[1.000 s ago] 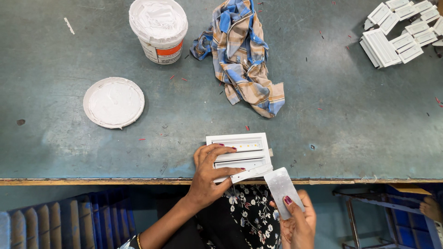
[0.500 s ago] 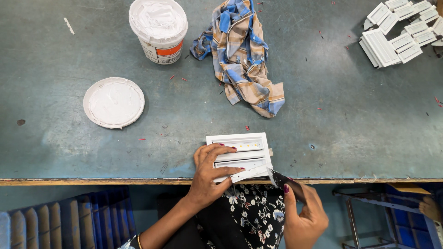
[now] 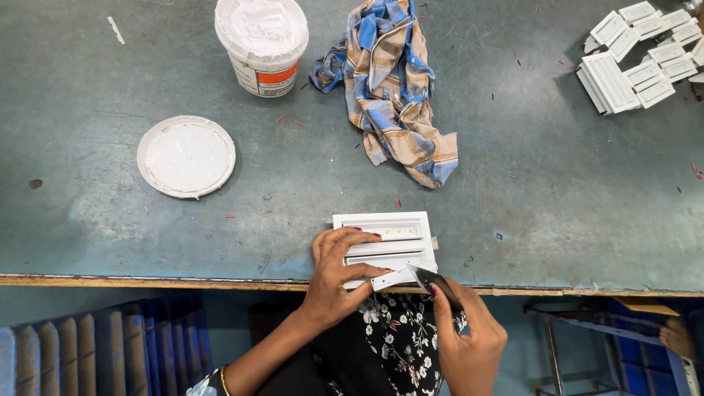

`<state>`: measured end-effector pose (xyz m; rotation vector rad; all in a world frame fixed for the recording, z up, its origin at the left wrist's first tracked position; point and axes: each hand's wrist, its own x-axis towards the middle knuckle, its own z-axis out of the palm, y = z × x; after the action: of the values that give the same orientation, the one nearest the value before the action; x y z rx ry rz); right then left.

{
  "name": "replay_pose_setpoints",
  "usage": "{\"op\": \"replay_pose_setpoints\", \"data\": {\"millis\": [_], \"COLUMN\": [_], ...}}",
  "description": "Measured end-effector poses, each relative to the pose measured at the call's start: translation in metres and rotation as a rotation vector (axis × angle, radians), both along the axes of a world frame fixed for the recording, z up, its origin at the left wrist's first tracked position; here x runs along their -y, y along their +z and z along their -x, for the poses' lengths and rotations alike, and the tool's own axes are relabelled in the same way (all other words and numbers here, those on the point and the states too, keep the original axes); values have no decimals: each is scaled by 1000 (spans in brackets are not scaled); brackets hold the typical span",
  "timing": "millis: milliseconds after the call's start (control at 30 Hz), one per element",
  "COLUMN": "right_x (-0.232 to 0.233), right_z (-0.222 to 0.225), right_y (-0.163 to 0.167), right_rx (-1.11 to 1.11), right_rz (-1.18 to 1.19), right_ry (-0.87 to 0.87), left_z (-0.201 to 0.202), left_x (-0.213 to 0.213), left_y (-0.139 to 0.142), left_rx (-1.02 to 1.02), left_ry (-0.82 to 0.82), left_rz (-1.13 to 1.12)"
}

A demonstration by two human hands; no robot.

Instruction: The person applies white paste to the interior of a small white LED light housing using a metal spatula, then places LED strips into the housing and presses them down. The person repeats the paste application and strip placement on a second unit, then wipes hands with a cloth.

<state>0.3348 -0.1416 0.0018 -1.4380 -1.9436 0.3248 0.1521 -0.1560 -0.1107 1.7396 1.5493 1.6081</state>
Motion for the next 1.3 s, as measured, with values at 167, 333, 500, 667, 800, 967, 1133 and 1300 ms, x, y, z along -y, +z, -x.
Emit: {"op": "replay_pose_setpoints", "data": {"millis": [167,333,500,667,800,967,1133,1300], "right_x": [2,1,1,3,8,12,19,25], "right_z": [10,14,19,32,40,49,58,68], "right_y": [3,6,10,8,7,5,5,7], "right_rx": [14,55,99,127,132,151,183,184], "right_rz": [6,3,6,10,1,0,37,51], "right_ry": [17,37,86,101,116,131,122,148], "left_z": [3,8,13,19,23,32,40,45], "left_x": [2,4,8,11,12,16,20,24], "left_y": [3,4,2,-3,-5,-8,-11,-11], "left_rx": [11,18,14,33,39,48,46,52], "left_ry": [3,-7,-25,-27,-30,-43,-40,-43], "left_rz": [-10,-17,-8,-21,-14,-23,-35,-30]}}
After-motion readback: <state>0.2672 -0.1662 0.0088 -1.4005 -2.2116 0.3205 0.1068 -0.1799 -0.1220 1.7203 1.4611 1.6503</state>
